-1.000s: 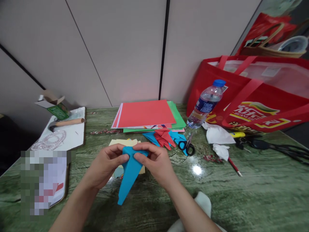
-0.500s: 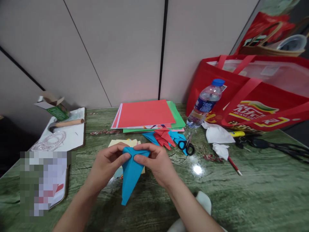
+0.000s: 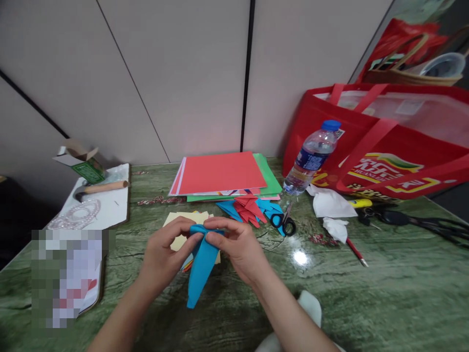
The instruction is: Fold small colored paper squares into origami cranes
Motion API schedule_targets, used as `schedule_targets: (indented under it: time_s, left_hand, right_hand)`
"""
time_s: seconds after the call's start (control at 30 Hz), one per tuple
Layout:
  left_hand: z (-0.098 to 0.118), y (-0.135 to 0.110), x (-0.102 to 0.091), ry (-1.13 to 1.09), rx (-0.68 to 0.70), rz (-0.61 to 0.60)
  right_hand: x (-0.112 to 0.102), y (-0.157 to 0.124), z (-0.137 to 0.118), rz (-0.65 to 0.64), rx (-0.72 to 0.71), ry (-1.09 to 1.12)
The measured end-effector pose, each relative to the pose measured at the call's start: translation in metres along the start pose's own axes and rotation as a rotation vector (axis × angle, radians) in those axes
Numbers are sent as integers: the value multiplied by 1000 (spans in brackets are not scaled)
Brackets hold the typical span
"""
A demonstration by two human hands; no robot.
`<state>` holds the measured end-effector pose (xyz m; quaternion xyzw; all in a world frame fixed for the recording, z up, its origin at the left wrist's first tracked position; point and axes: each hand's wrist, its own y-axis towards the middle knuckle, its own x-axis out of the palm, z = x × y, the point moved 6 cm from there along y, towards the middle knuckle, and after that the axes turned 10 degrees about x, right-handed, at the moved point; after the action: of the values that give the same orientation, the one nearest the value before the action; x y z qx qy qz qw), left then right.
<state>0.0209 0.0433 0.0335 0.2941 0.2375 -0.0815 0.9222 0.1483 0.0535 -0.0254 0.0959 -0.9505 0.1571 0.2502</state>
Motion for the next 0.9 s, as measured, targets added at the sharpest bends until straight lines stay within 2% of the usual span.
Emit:
schedule_targets:
  time_s: [0.17, 0.43, 0.9]
  left_hand:
    - [-2, 0, 5, -3, 33, -32]
    - [-15, -6, -2, -57, -89, 141]
    - [9, -3, -4, 120, 192, 130]
  right_hand:
    - [-2, 0, -7, 44, -121, -32]
    - [0, -1, -10, -7, -200, -122]
    - [-1, -1, -11, 5, -297, -246]
